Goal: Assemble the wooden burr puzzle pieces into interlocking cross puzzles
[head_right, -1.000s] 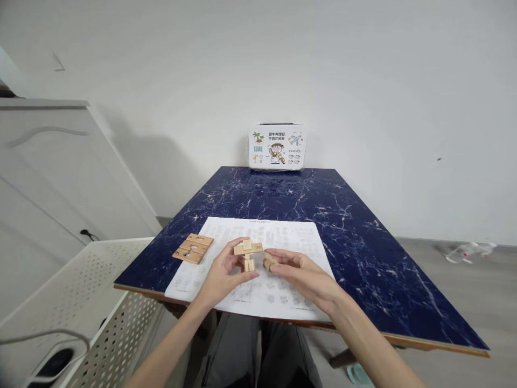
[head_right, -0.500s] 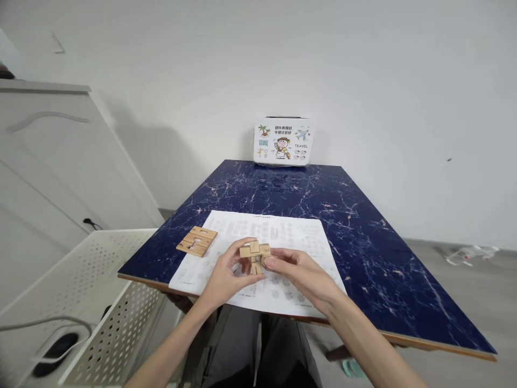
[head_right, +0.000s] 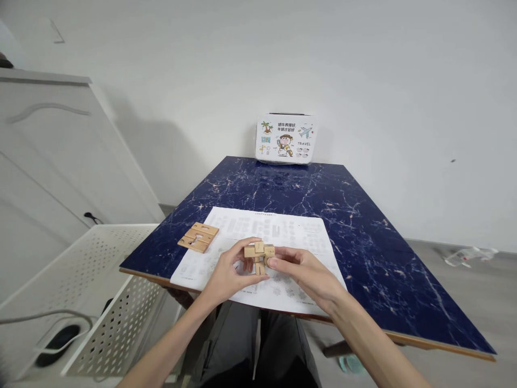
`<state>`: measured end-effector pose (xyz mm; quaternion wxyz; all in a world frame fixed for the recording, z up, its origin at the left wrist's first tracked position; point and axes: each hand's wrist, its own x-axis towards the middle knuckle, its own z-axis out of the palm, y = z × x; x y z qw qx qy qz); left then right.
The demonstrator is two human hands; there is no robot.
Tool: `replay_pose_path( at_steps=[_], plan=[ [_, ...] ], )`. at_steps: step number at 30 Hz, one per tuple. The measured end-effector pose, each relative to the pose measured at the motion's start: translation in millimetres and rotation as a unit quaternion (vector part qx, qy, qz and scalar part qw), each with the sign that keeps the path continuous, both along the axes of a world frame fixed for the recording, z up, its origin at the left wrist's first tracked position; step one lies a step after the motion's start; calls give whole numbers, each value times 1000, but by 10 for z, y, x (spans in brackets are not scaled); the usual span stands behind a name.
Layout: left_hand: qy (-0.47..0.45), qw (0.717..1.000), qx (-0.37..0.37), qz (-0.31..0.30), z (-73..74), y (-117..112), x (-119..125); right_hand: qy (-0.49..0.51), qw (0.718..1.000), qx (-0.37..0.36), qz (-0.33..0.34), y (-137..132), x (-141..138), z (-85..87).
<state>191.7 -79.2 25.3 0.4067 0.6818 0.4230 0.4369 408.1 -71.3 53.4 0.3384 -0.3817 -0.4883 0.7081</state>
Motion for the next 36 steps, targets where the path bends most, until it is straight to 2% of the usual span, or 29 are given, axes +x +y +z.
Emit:
replay_pose_path(
  at_steps=[6, 14, 20, 25, 30, 36],
  plan=[
    [-10, 1000, -5, 5, 4, 1, 3, 1, 1000, 2, 2, -5, -11, -2],
    [-60, 997, -16, -46, -25, -10, -9, 5, 1000, 24, 15, -5, -9, 26],
    [-45, 999, 7, 18, -7, -1, 7, -20, 999, 33, 6, -67, -88, 48],
    [8, 999, 29, 41, 30, -21, 16, -12, 997, 55, -44, -157, -217, -65],
    [49, 997, 49, 27, 13, -41, 1, 10, 999, 41, -34, -154, -252, -172],
    [44, 998, 13, -39, 13, -60, -8, 78, 997, 3, 13, -96, -178, -126]
  ],
)
